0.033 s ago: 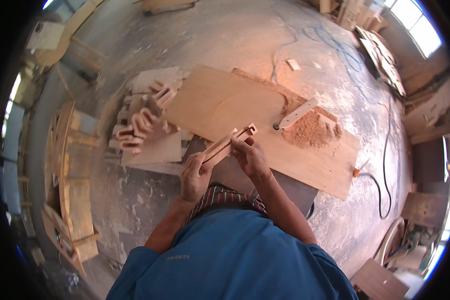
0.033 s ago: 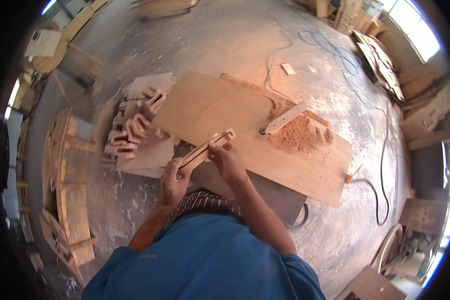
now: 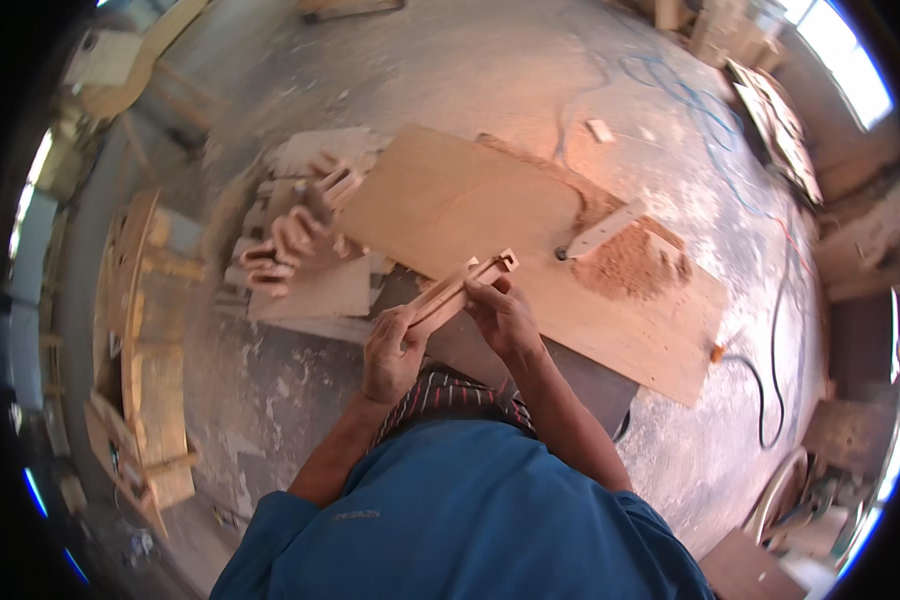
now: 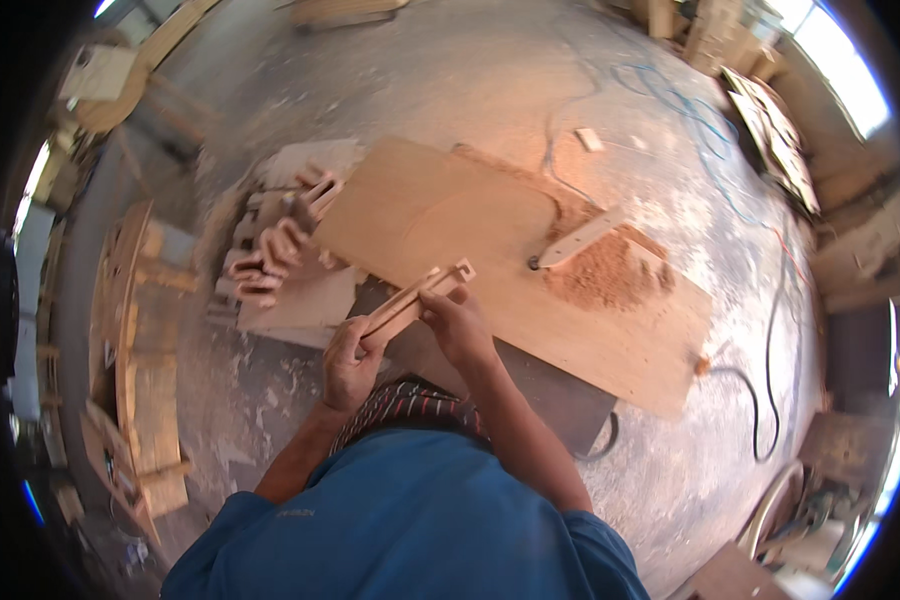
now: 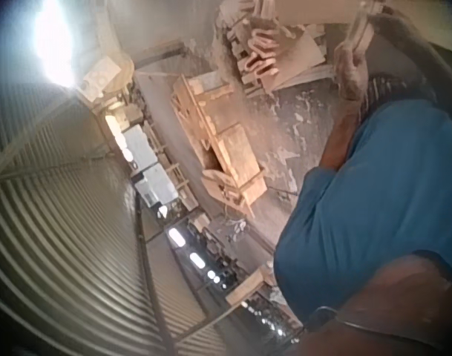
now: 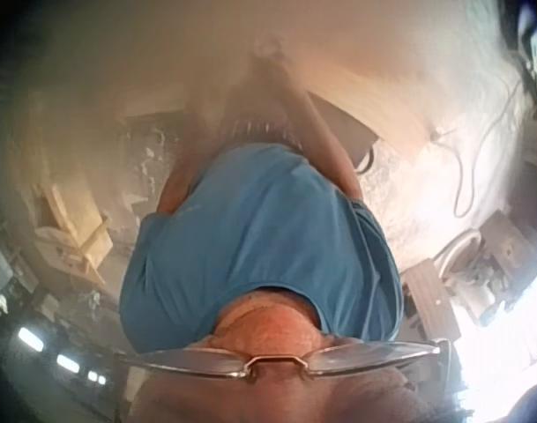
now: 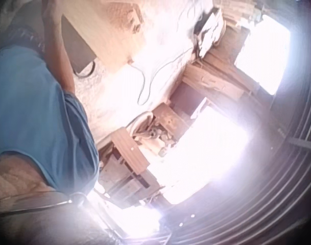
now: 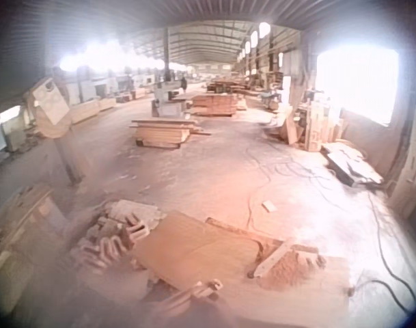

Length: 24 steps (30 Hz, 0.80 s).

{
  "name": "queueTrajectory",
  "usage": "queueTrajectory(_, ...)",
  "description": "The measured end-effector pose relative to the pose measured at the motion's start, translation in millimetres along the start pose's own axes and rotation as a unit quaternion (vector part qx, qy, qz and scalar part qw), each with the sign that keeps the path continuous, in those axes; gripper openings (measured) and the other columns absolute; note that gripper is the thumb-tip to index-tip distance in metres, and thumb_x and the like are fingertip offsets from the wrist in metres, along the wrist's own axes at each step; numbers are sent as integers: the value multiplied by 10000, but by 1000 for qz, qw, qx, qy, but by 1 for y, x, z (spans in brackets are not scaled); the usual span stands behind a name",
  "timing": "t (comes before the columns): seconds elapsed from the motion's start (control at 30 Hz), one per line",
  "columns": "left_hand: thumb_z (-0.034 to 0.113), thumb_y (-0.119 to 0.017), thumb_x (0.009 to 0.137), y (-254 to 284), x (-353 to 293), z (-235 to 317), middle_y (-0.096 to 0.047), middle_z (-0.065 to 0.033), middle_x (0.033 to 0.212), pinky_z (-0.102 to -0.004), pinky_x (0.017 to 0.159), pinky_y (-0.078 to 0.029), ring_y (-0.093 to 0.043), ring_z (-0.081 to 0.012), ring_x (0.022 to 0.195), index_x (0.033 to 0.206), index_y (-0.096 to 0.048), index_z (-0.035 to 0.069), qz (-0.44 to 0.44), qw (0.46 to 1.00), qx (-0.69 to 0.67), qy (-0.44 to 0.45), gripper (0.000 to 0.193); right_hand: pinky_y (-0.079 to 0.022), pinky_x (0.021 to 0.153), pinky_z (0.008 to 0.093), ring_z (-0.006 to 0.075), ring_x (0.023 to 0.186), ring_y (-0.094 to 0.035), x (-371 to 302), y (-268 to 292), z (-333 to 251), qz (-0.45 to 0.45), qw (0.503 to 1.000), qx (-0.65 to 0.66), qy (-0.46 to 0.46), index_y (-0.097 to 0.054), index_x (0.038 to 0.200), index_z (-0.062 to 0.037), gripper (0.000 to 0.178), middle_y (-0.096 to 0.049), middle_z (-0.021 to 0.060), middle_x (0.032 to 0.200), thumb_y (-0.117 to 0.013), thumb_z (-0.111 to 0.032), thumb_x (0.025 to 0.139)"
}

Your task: The person sands a curved wooden component by hand using a sanding block, then places it on a wooden pallet and picks up another piece to repeat the process.

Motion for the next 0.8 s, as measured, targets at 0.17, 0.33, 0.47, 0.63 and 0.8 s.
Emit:
queueTrajectory(0.17, -93, -669, 784, 24, -33, 17, -682, -195, 996, -463, 819, -553, -659, -424, 918, 1123, -611, -7, 4, 997, 73, 18, 354, -560, 873, 381, 168, 991, -673, -10, -16, 46, -26, 991, 50, -120, -610, 1207, -83, 219, -683, 28, 1085, -652, -116, 995)
queueTrajectory(0.33, -42, -676, 839, 63, -81, 25, -686, -202, 974, -462, 801, -552, -667, -424, 910, 1111, -611, -6, 24, 979, 140, 145, 282, -572, 891, 393, 231, 1021, -684, -9, -33, 107, -100, 975, -37, -193, -602, 1192, -22, 235, -685, 73, 1098, -668, -104, 982)
queueTrajectory(0.47, 18, -720, 850, 74, -108, 18, -693, -213, 999, -463, 779, -555, -677, -431, 924, 1143, -611, -10, 60, 963, 134, 228, 313, -559, 923, 388, 233, 1030, -683, -14, -49, 122, -135, 958, -90, -236, -606, 1186, -5, 234, -687, 95, 1111, -651, -42, 960)
queueTrajectory(0.63, 106, -749, 892, 93, -119, -7, -705, -222, 1019, -430, 771, -564, -701, -408, 937, 1183, -613, 6, 70, 944, 34, 321, 336, -549, 936, 373, 231, 1037, -680, -17, -83, 140, -192, 945, -83, -250, -601, 1243, 12, 265, -693, 122, 1168, -605, -57, 986)
queueTrajectory(0.8, 147, -737, 943, 133, -128, -47, -737, -129, 968, -323, 748, -557, -707, -152, 877, 1156, -647, 10, 125, 893, -161, 402, 269, -554, 903, 338, 215, 1012, -682, -13, -119, 172, -200, 937, -166, -232, -613, 1240, 30, 273, -699, 129, 1153, -621, -69, 985)
Point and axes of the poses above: each hand's wrist, its own x-axis towards the middle knuckle, its own y-axis out of the back of the hand, z = x × y, the point moved 3 cm from there along x, towards the middle knuckle
